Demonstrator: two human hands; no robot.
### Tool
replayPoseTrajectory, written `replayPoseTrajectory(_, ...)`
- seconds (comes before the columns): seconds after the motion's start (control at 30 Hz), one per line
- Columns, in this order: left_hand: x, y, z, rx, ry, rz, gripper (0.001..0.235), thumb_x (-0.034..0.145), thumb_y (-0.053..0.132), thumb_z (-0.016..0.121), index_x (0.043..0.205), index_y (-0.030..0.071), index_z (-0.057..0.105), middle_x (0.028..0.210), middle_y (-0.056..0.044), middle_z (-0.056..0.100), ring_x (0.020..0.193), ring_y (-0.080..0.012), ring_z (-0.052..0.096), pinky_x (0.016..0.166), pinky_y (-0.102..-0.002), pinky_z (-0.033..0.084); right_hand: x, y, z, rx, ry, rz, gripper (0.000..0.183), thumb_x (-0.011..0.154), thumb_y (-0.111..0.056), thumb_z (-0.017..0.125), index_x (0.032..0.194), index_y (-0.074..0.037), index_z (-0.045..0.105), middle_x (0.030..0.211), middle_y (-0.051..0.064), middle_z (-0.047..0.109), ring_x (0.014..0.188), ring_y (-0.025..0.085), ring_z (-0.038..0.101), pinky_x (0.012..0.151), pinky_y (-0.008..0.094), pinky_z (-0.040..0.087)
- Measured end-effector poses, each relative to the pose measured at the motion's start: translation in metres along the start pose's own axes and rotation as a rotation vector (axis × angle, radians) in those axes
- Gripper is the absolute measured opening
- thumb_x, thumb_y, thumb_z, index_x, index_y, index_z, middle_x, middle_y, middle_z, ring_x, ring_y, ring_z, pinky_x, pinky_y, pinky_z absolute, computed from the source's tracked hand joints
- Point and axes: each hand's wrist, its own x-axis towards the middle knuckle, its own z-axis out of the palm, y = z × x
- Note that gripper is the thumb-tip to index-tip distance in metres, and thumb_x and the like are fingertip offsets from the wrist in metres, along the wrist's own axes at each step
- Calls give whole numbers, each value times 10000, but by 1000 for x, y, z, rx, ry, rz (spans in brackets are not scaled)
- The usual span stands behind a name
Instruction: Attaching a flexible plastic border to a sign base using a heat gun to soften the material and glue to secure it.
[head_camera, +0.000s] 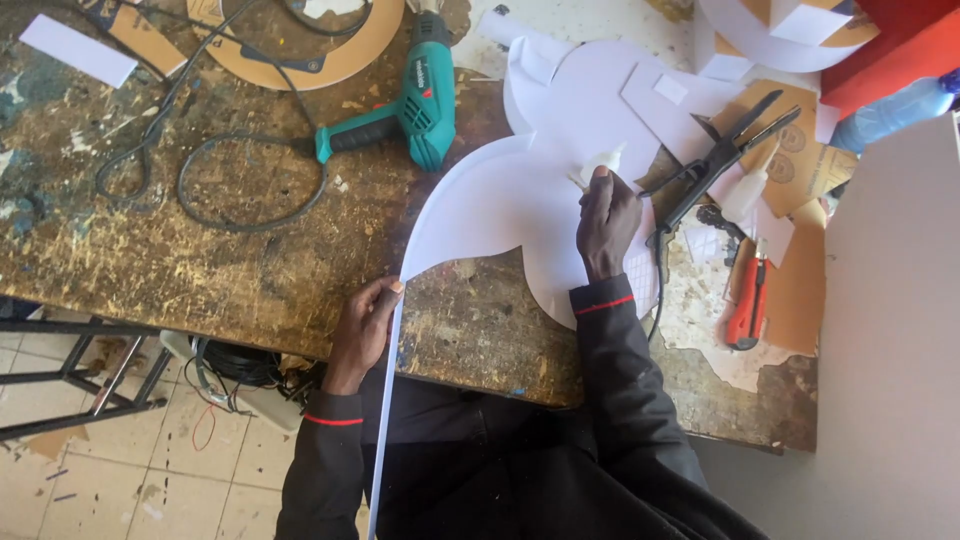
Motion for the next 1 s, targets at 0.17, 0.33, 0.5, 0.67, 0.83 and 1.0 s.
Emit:
replayPoseTrajectory(0.17, 5, -7, 0, 3, 2, -11, 526, 1177, 346, 638, 1452, -100, 695, 609, -110, 562, 499, -208, 614, 569, -394, 532, 1, -2, -19, -35, -56, -40, 781, 1245, -659, 382, 740, -129, 657, 530, 83, 594, 542, 286, 614, 659, 422, 492)
replayPoseTrajectory(0.33, 0, 10, 1, 40, 20, -26, 510, 1173, 338, 634, 1423, -99, 713, 602, -105, 562, 490, -220, 621, 569, -392, 532, 4, 34, -8, 18, 18, -66, 781, 1223, -646, 347, 709, -152, 668, 525, 52, 597, 530, 227, 626, 637, 381, 492)
replayPoseTrajectory(0.5, 1, 5, 2, 47, 40, -17, 485, 1157, 346, 644, 1405, -61, 736, 604, -75, 548, 507, -189, 622, 582, -364, 535, -18, 4, -6, -5, -70, -122, 724, 1214, -620, 448, 731, -115, 641, 563, 129, 613, 532, 343, 625, 613, 459, 492)
replayPoseTrajectory(0.67, 0, 1, 3, 40, 43, -11, 465, 1167, 354, 634, 1405, -26, 758, 602, -65, 526, 502, -175, 574, 578, -366, 510, -12, 13, 1, 245, 35, 15, 653, 1214, -505, 442, 675, -175, 605, 484, 4, 529, 492, 165, 552, 599, 313, 446)
replayPoseTrajectory(0.83, -2, 8, 3, 57, 51, -5, 437, 1161, 362, 645, 1353, -2, 794, 597, -78, 537, 512, -187, 594, 584, -376, 510, -24, -11, 1, 615, -64, 191, 507, 1151, -348, 474, 676, -188, 543, 491, 1, 502, 448, 118, 549, 509, 259, 387)
replayPoseTrajectory(1.0, -1, 8, 5, 61, 51, 13, 459, 1166, 387, 644, 1374, 5, 791, 712, -91, 578, 689, -196, 616, 735, -402, 523, -81, 29, 46, 525, -298, 42, 612, 1191, -491, 459, 741, -125, 655, 514, 77, 587, 438, 149, 514, 477, 286, 381)
